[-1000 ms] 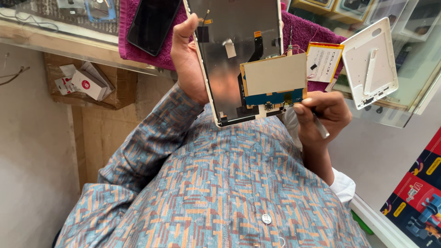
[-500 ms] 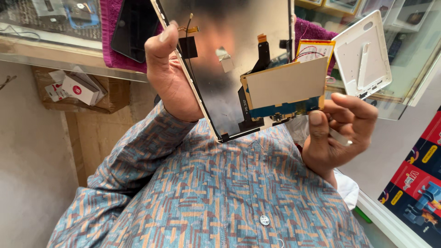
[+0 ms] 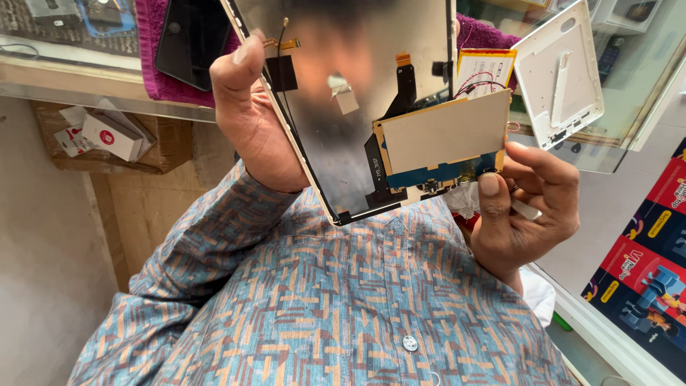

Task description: The person holds an opened tablet against their body and uses a metal spudger and tweezers to pry and disconnect internal components along its edge. They then lift the motherboard out of the frame, carry the tablet to a workbench, and set the board on the bench.

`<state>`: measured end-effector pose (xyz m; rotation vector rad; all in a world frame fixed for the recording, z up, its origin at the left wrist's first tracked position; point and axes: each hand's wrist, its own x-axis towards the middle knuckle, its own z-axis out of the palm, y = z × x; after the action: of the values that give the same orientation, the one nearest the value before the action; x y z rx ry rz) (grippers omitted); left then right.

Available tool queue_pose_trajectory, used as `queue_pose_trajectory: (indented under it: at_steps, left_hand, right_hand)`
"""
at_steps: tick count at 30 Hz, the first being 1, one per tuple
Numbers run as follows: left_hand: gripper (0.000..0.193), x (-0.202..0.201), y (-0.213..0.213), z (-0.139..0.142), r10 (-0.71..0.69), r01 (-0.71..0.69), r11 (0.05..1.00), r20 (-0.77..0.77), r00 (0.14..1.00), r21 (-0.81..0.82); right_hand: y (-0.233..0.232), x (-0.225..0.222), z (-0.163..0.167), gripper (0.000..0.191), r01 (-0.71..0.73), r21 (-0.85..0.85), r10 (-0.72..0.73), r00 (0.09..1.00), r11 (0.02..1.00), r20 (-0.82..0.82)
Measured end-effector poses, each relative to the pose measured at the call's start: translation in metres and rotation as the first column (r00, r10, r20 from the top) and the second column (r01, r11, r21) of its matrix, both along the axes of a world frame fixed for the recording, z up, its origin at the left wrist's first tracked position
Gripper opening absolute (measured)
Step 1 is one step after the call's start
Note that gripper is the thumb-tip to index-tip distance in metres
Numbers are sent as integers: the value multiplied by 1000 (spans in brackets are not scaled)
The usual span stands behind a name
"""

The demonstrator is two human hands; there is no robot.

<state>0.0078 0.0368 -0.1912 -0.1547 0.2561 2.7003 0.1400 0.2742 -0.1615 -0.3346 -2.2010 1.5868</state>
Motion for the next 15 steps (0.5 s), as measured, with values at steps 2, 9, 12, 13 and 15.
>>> queue_pose_trajectory:
  at_steps: [2,9,12,13,15]
  left_hand:
    - [45,-1,0,-3,-11,10,1000,-38,999,-14]
    - [46,-4,0,-10,-74,71,983,10,997,168]
    - [49,-5,-1,-13,-122,111,973,45,991,203]
    - [49,-5,-2,-15,-137,122,968,53,989,219]
    - [48,-5,-3,-20,-149,128,960,65,987,250]
  right_hand:
    - [1,0,-2,32,-18,-27,18,1000,999,-6]
    - [-1,-10,5,29,-40,-373,58,998,927,37]
    - [-2,-15,11,29,-56,-421,73,997,905,26]
    - [-3,-16,12,29,-63,-433,79,997,899,19]
    - [-5,-16,14,30,-81,-448,95,995,890,9]
